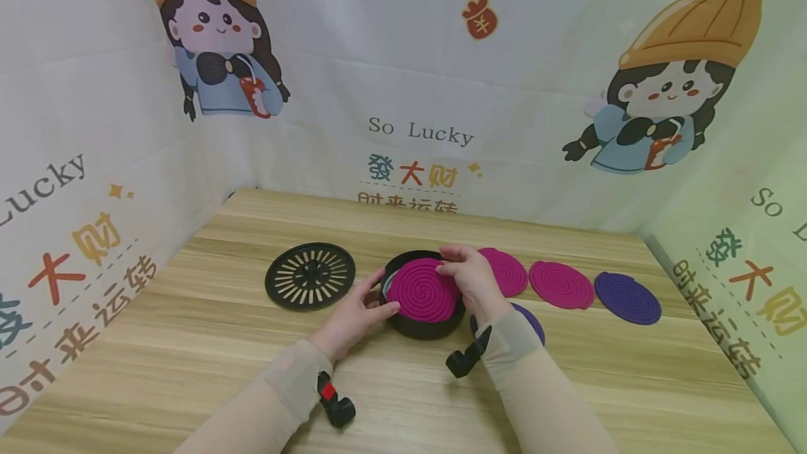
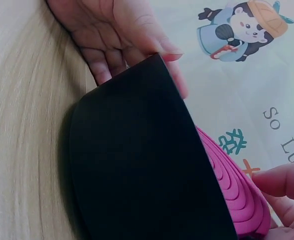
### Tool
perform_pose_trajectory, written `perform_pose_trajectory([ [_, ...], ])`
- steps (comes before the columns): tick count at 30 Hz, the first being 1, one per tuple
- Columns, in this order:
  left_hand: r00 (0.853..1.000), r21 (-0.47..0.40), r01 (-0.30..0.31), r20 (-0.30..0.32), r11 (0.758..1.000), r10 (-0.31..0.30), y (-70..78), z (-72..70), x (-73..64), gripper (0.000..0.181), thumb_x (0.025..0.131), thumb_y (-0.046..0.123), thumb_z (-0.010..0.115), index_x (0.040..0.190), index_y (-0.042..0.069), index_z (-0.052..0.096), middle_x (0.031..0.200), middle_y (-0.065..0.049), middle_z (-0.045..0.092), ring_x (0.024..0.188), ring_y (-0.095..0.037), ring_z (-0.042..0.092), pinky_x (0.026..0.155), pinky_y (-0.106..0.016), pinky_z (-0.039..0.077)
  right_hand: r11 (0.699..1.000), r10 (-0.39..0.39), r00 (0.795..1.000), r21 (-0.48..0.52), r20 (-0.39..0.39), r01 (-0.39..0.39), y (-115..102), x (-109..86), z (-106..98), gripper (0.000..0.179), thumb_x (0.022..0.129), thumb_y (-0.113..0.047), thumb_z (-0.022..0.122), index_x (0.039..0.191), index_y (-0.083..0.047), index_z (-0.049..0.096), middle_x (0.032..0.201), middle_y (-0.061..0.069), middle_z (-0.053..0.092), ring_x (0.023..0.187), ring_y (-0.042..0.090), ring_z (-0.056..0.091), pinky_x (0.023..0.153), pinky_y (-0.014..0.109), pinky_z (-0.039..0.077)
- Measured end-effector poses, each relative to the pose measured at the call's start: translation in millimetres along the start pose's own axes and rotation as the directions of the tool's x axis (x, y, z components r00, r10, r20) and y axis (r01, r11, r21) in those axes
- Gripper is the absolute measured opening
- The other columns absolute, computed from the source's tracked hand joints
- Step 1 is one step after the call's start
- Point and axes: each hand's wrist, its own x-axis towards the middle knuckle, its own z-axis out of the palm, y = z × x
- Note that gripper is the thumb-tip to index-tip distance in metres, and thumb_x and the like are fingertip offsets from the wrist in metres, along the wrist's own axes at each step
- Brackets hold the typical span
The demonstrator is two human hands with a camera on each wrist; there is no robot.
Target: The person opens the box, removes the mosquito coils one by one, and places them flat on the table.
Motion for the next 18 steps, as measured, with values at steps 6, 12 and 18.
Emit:
perform_pose_trajectory([
  [6, 1.0, -0.004, -0.008, -0.004, 1.0, 0.008, 2.4, 0.4, -2.1, 0.078, 0.089, 0.012, 0.07, 0.152, 0.008, 0.026, 0.14, -0.022, 0.046, 0.124, -0.032, 0.049, 0.092, -0.034, 0.047, 1.0, 0.002, 1.0, 0.015, 0.018, -0.003, 0, -2.1, -1, 0.046, 0.085, 0.012, 0.058, 0.131, 0.008, 0.052, 0.133, 0.023, 0.052, 0.11, 0.026, 0.052, 0.079, 0.022, 0.043],
  [12, 0.999, -0.008, -0.004, -0.036, 1.0, 0.004, -21.0, -1.7, 11.8, 0.078, 0.088, 0.013, 0.071, 0.153, 0.015, 0.028, 0.14, -0.019, 0.047, 0.124, -0.03, 0.05, 0.093, -0.036, 0.047, 0.996, 0.013, 1.0, 0.086, 0.021, -0.015, 2, -1.0, 1, 0.045, 0.085, 0.014, 0.056, 0.13, 0.011, 0.051, 0.132, 0.027, 0.052, 0.11, 0.025, 0.052, 0.075, 0.017, 0.044],
  [18, 0.999, -0.026, -0.01, -0.031, 1.0, 0.009, -20.3, -1.0, 11.6, 0.077, 0.088, 0.014, 0.071, 0.152, 0.015, 0.029, 0.14, -0.019, 0.047, 0.124, -0.029, 0.05, 0.092, -0.034, 0.047, 0.994, 0.066, 0.998, 0.088, 0.02, -0.068, 1, -3.5, 0, 0.043, 0.086, 0.011, 0.058, 0.128, 0.008, 0.056, 0.133, 0.022, 0.052, 0.098, 0.015, 0.054, 0.072, 0.017, 0.046],
])
